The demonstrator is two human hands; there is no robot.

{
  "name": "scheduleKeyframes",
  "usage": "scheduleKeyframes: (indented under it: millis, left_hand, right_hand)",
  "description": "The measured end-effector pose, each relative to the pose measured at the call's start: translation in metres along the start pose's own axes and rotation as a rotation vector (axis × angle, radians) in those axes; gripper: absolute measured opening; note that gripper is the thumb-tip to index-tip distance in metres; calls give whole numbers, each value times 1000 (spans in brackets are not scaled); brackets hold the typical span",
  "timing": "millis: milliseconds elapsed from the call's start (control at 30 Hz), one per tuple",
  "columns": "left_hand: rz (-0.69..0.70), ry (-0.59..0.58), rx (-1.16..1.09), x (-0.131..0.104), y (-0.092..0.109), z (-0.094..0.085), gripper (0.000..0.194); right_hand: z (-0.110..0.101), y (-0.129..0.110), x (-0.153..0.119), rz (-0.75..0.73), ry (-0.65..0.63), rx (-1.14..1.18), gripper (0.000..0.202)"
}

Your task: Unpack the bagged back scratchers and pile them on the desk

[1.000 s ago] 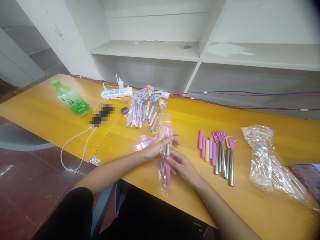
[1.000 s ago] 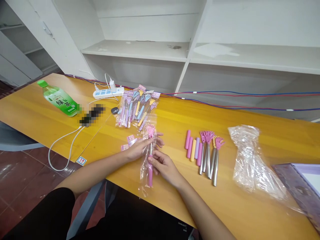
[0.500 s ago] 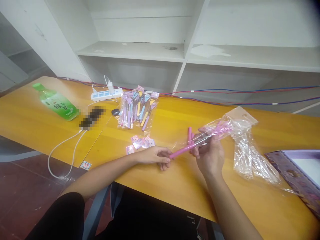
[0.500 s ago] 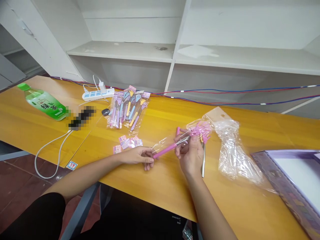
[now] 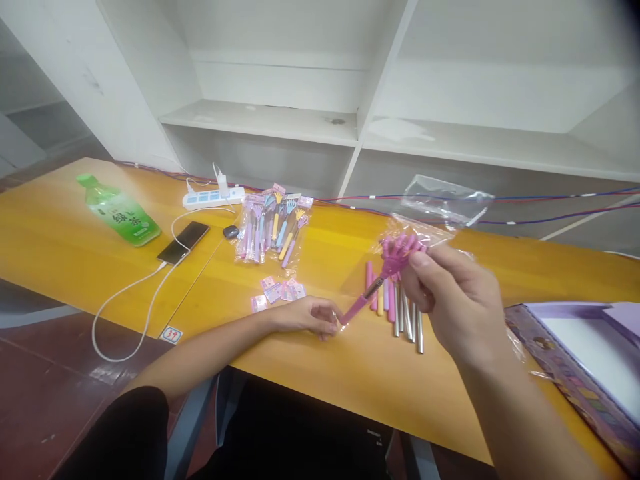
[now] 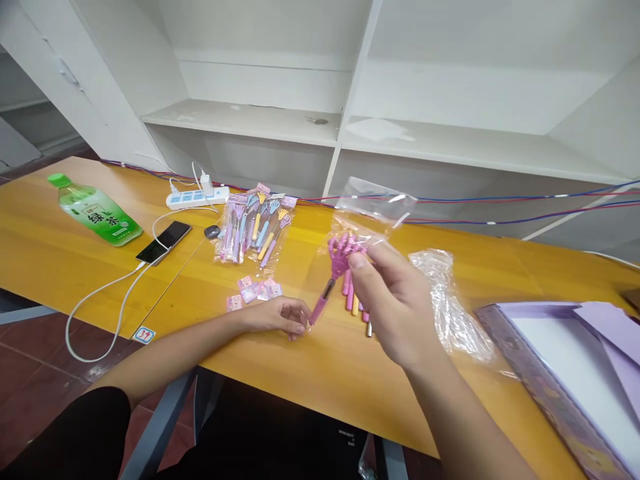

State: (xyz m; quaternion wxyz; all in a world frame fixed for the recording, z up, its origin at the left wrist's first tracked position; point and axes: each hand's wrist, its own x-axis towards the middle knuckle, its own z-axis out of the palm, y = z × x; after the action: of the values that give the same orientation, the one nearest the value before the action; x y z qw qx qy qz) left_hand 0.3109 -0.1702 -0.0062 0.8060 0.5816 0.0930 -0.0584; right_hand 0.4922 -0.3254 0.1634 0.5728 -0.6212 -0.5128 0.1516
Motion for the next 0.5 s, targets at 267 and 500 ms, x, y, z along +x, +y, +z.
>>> scheduleKeyframes:
  millis: [267, 500]
  left_hand:
    - [57, 10, -115, 3, -4, 8, 78]
    - [49, 14, -80, 4, -6, 6, 48]
  right_hand:
    - [4, -14, 10, 149, -71, 164, 27]
    - [-1, -24, 17, -50, -61, -260, 52]
